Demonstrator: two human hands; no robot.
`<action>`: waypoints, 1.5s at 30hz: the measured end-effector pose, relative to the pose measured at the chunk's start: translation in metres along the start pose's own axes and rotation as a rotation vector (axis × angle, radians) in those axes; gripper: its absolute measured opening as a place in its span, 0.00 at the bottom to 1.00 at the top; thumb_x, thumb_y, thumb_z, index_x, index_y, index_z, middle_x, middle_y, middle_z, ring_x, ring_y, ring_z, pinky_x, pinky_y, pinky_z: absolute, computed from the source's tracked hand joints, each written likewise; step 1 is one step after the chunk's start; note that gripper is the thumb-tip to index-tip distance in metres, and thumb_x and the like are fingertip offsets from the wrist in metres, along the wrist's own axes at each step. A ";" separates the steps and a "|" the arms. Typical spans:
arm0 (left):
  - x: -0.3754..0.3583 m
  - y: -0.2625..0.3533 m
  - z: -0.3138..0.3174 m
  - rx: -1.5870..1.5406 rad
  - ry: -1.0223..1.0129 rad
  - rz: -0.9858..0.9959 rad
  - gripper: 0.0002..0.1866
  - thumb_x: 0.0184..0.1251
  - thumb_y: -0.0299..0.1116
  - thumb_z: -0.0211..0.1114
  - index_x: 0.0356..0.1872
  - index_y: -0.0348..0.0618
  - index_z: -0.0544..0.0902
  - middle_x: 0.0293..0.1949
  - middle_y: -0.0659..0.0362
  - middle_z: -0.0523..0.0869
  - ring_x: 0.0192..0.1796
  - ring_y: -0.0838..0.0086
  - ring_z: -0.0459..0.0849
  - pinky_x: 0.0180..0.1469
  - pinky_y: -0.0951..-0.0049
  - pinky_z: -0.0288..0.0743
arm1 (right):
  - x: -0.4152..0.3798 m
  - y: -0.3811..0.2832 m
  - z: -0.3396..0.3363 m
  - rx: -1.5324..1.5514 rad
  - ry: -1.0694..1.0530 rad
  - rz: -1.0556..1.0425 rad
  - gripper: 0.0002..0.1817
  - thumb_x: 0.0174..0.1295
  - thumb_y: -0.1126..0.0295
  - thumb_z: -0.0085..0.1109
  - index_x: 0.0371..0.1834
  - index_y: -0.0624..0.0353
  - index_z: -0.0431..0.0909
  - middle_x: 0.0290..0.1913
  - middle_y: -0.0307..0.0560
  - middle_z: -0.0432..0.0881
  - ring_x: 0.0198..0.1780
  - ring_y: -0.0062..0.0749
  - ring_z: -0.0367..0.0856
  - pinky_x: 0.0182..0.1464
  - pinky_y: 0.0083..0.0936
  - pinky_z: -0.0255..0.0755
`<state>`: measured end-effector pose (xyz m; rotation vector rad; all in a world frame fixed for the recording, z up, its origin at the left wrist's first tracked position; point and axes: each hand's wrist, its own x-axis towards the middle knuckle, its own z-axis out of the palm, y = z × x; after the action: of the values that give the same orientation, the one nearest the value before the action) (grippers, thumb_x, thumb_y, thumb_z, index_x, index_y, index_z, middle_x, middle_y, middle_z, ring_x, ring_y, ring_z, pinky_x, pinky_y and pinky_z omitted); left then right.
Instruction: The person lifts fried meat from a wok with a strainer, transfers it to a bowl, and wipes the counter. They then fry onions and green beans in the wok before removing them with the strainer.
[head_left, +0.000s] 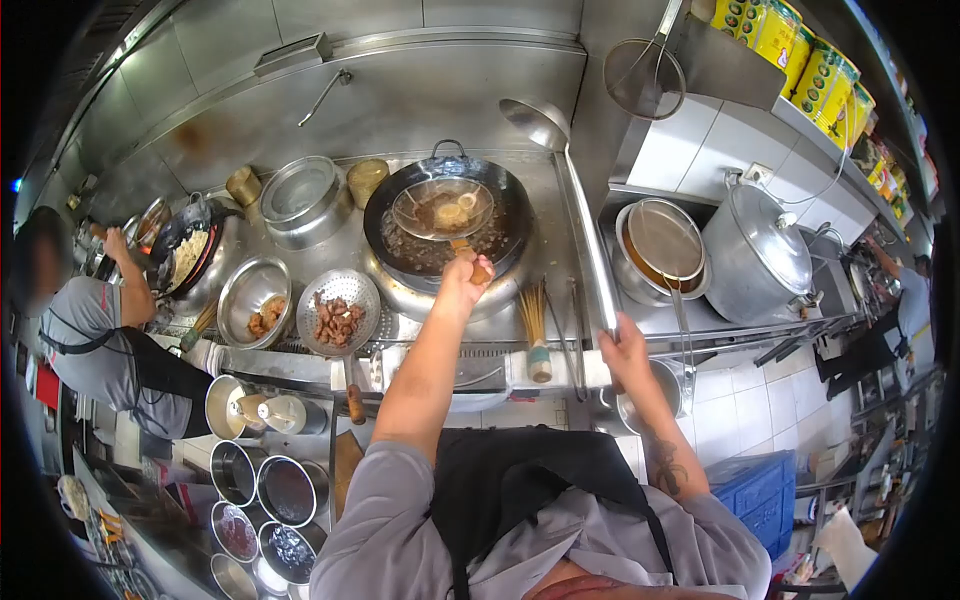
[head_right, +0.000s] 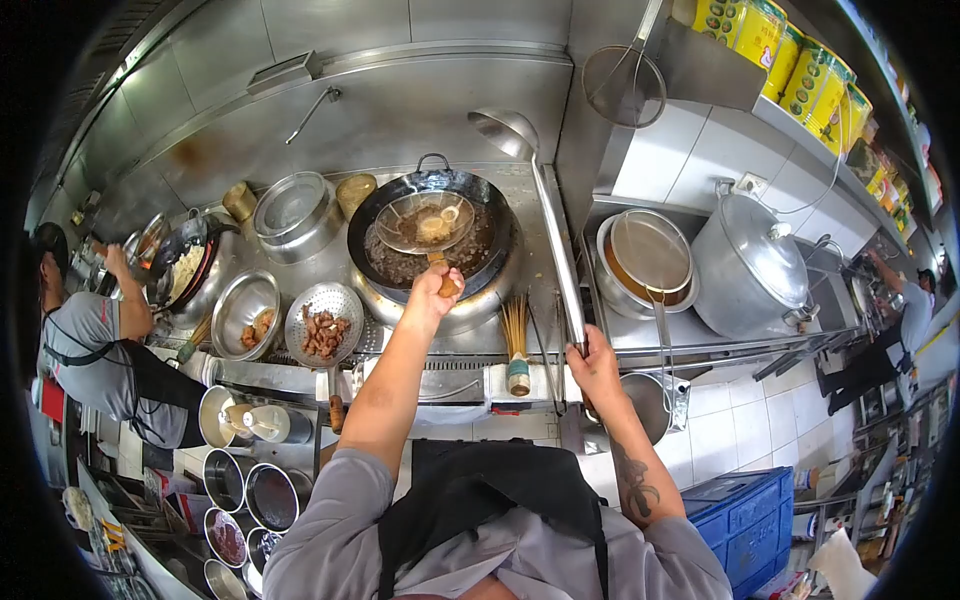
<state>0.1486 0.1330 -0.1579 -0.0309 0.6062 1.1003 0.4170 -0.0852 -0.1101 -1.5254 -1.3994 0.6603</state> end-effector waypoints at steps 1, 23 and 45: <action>-0.012 -0.002 0.003 0.024 -0.003 0.025 0.05 0.66 0.24 0.50 0.38 0.39 0.63 0.29 0.56 0.71 0.26 0.73 0.72 0.25 0.73 0.70 | 0.007 -0.003 0.003 -0.018 -0.019 -0.059 0.15 0.58 0.75 0.58 0.48 0.66 0.72 0.25 0.40 0.75 0.25 0.18 0.69 0.28 0.20 0.66; -0.132 -0.008 -0.014 0.225 -0.189 0.174 0.06 0.65 0.24 0.51 0.41 0.43 0.65 0.29 0.56 0.73 0.25 0.72 0.73 0.22 0.70 0.69 | 0.067 -0.068 0.083 -0.420 -0.270 -0.307 0.25 0.58 0.74 0.54 0.59 0.71 0.67 0.36 0.68 0.80 0.40 0.59 0.81 0.42 0.40 0.74; -0.126 0.001 -0.031 0.421 -0.121 0.075 0.07 0.64 0.24 0.51 0.42 0.40 0.65 0.27 0.56 0.74 0.23 0.73 0.73 0.22 0.70 0.71 | 0.044 -0.091 0.067 1.371 -0.790 0.918 0.12 0.67 0.69 0.49 0.49 0.64 0.71 0.29 0.38 0.71 0.22 0.17 0.68 0.21 0.17 0.62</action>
<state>0.0952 0.0196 -0.1241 0.4228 0.7231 1.0202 0.3266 -0.0325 -0.0496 -0.6136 -0.2595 2.3305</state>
